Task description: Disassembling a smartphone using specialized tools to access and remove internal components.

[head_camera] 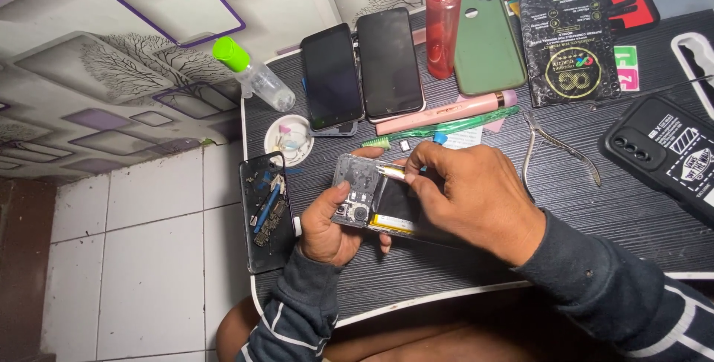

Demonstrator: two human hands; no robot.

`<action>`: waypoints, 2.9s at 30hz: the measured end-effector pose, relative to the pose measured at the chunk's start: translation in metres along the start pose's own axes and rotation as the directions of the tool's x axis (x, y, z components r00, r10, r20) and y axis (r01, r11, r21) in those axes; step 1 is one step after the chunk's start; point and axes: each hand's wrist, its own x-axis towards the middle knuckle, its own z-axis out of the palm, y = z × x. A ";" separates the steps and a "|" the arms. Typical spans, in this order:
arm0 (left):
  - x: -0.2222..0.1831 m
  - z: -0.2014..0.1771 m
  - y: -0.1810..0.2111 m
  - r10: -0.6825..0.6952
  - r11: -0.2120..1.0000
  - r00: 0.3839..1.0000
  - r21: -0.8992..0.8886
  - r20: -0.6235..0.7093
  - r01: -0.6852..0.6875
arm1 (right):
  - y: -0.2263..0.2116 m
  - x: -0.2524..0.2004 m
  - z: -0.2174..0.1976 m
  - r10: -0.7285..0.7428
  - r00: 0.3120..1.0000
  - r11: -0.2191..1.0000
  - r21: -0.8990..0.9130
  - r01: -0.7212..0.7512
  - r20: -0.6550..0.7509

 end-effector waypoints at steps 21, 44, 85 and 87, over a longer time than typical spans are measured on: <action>-0.001 0.013 0.005 0.009 0.999 1.000 0.050 0.020 -0.010 | -0.001 0.020 -0.009 0.162 0.953 0.981 0.067 -0.184 0.257; -0.001 0.022 0.004 -0.002 1.000 1.000 -0.021 0.013 0.002 | 0.003 0.004 0.013 0.035 0.999 0.998 0.048 -0.033 -0.040; 0.002 0.006 0.004 -0.013 0.998 0.999 -0.059 0.030 0.015 | -0.011 0.010 -0.015 0.133 0.988 0.981 -0.151 -0.119 0.083; 0.004 0.003 0.002 0.004 0.999 1.000 -0.044 0.018 -0.003 | -0.005 0.011 -0.023 0.224 0.971 0.969 -0.128 -0.213 0.079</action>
